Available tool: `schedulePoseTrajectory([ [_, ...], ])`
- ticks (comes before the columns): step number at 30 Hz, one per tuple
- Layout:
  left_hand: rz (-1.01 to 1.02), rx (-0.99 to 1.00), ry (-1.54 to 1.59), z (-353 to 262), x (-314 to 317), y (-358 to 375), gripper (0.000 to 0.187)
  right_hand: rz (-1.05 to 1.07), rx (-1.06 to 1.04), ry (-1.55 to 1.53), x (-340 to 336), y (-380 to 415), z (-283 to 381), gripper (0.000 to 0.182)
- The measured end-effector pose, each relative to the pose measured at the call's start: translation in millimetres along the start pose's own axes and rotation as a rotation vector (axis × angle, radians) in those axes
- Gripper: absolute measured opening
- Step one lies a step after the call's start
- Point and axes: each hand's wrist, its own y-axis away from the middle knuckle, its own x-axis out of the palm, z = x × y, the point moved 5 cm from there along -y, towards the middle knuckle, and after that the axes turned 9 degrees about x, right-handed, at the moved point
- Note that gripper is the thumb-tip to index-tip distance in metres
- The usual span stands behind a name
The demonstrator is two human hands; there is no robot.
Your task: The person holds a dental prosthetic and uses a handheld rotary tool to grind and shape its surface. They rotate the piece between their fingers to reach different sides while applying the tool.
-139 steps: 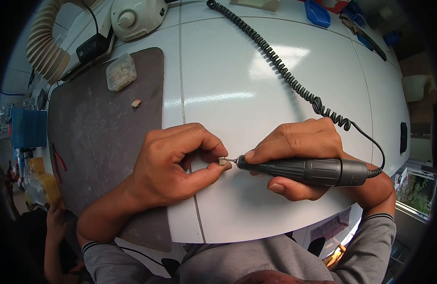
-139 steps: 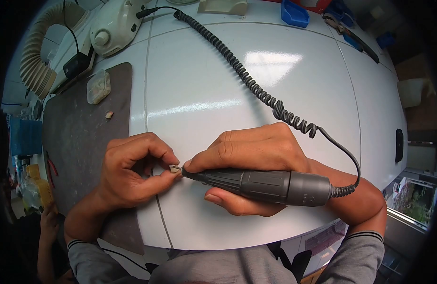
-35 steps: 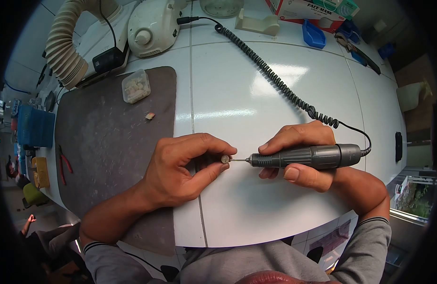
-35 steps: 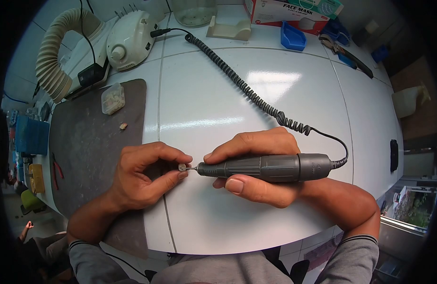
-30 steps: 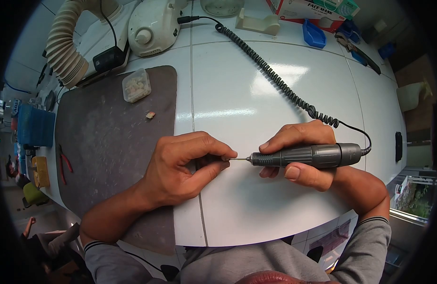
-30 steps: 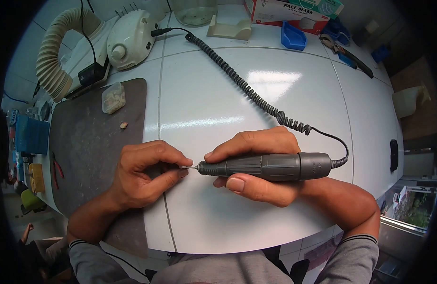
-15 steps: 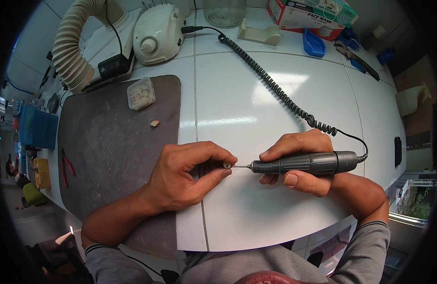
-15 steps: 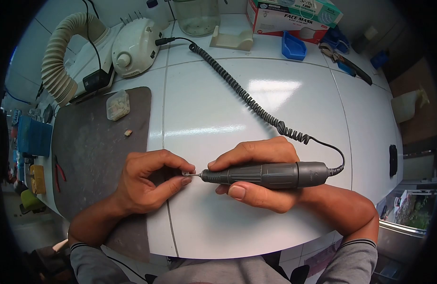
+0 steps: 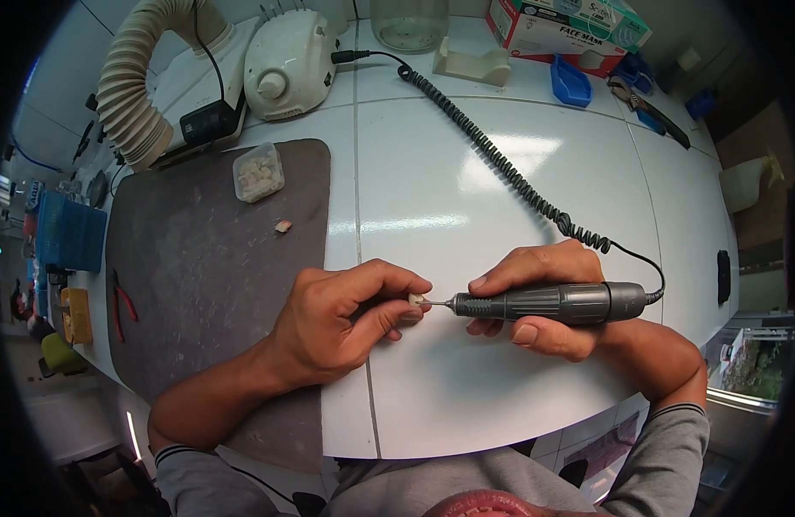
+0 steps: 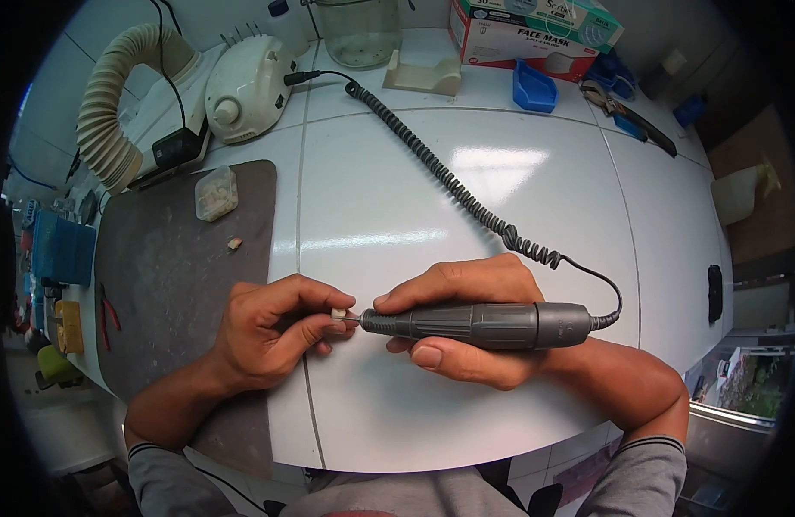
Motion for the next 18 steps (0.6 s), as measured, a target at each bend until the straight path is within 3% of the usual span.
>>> schedulePoseTrajectory([
  [18,0.007,0.078,-0.001,2.7,-2.1,-0.8,0.019,-0.001,-0.073,0.089,1.9,-0.5,-0.3,0.041],
])
